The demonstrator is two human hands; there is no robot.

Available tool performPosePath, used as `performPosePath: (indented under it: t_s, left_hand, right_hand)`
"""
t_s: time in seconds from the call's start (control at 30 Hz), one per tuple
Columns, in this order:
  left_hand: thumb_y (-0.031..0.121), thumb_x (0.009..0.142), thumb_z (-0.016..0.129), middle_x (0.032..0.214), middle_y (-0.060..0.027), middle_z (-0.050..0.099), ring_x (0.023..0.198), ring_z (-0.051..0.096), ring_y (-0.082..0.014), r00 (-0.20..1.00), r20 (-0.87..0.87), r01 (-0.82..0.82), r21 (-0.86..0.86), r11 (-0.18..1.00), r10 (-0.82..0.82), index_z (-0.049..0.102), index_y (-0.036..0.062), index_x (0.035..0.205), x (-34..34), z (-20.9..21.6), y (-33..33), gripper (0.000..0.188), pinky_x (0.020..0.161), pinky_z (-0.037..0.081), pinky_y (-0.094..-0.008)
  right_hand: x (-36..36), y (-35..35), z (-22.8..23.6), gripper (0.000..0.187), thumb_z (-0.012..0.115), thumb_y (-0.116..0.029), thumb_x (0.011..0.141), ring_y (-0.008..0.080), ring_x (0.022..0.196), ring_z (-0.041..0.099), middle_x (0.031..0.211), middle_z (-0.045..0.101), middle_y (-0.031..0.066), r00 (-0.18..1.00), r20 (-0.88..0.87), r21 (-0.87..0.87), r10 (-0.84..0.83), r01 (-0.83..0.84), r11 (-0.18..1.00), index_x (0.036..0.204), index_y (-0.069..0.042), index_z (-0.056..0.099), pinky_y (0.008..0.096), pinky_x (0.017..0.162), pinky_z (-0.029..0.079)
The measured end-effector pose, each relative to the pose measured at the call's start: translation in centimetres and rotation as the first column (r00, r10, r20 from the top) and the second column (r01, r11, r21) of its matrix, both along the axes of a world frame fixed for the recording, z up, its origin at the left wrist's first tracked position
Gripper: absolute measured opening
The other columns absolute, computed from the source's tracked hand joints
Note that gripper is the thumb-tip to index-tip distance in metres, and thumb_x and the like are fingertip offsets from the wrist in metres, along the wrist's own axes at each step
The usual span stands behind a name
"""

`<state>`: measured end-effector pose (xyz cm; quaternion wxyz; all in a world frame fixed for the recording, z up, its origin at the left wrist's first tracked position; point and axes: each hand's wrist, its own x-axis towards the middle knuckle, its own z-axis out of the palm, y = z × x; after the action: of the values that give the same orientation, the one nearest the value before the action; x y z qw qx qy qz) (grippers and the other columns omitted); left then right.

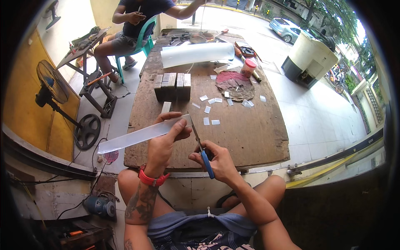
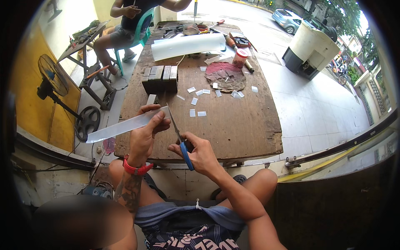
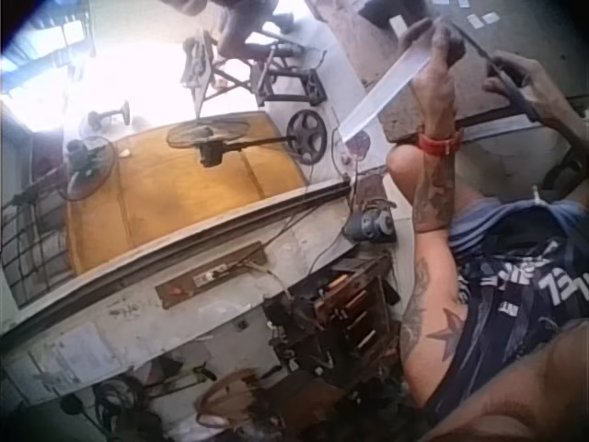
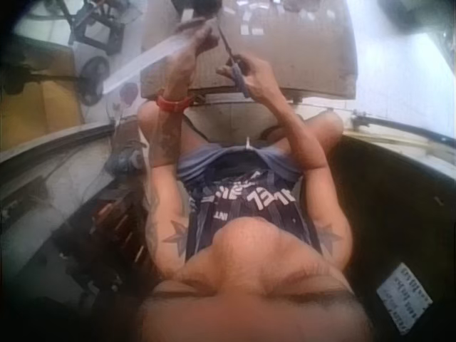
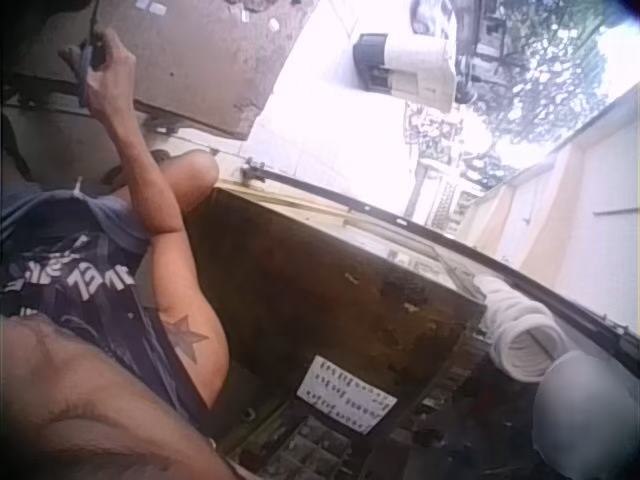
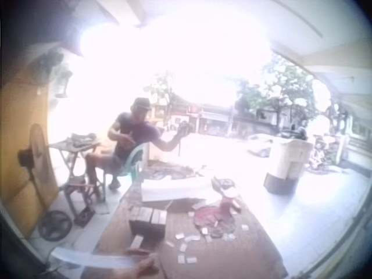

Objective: The person cuts small rectangular pieces from a white sheet using scissors and inserts them into the slots of a motor stator. The person repeats this process, cutting and inserting multiple pieces into the stator.

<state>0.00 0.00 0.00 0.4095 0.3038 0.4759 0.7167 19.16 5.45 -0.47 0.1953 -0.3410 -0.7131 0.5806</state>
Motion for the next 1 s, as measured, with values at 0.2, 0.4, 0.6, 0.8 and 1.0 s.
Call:
performPosePath:
  t_s: [0.2,0.4,0.6,0.8,1.0]
  left_hand:
    - [0.012,0.103,0.068,0.111,-0.0141,0.071,0.099,0.077,-0.0243,0.970,0.244,-0.045,0.140,0.989,0.010,0.059,0.0020,0.128,-0.8,1.5,-0.6,0.029,0.089,0.065,-0.0358]
    - [0.011,0.102,0.069,0.116,-0.0162,0.072,0.101,0.077,-0.0256,0.997,0.070,-0.035,0.014,0.999,0.034,0.060,0.0018,0.129,0.1,1.4,-0.3,0.030,0.089,0.065,-0.0357]
    - [0.011,0.102,0.070,0.115,-0.0161,0.072,0.101,0.077,-0.0255,0.997,0.071,-0.011,0.032,0.999,0.008,0.062,0.0018,0.128,0.1,0.9,-0.2,0.028,0.088,0.065,-0.0342]
    - [0.011,0.102,0.071,0.114,-0.0156,0.072,0.099,0.077,-0.0243,0.997,0.074,0.004,0.023,1.000,-0.005,0.062,0.0016,0.128,0.0,0.6,-0.1,0.029,0.087,0.065,-0.0340]
    - [0.011,0.101,0.070,0.110,-0.0132,0.072,0.096,0.077,-0.0234,0.992,0.117,-0.043,0.065,0.997,0.035,0.061,0.0013,0.128,-0.3,0.9,-0.2,0.030,0.087,0.065,-0.0347]
  right_hand:
    - [0.2,-0.4,0.3,0.053,0.086,-0.045,0.088,0.0112,0.073,0.060,0.081,0.069,0.0082,0.996,-0.091,0.072,-0.005,0.012,0.997,0.109,0.001,0.069,0.0292,0.067,0.050]
    - [0.1,-0.4,0.5,0.057,0.086,-0.048,0.087,0.0116,0.072,0.058,0.078,0.066,0.0069,0.997,-0.074,0.106,0.016,-0.008,0.994,0.110,0.002,0.069,0.0289,0.067,0.050]
    - [0.0,-0.3,0.7,0.058,0.086,-0.048,0.087,0.0113,0.073,0.058,0.078,0.066,0.0062,0.997,-0.074,0.079,0.009,-0.003,0.997,0.110,0.002,0.069,0.0289,0.067,0.050]
    - [0.0,-0.3,0.7,0.054,0.087,-0.044,0.088,0.0108,0.073,0.059,0.079,0.068,0.0059,0.998,-0.060,0.061,-0.002,0.005,0.998,0.110,0.001,0.069,0.0287,0.068,0.050]
    - [-0.1,-0.1,0.3,0.052,0.087,-0.042,0.088,0.0121,0.076,0.063,0.083,0.071,0.0073,0.996,-0.084,-0.002,-0.009,0.009,1.000,0.111,0.001,0.069,0.0301,0.071,0.053]
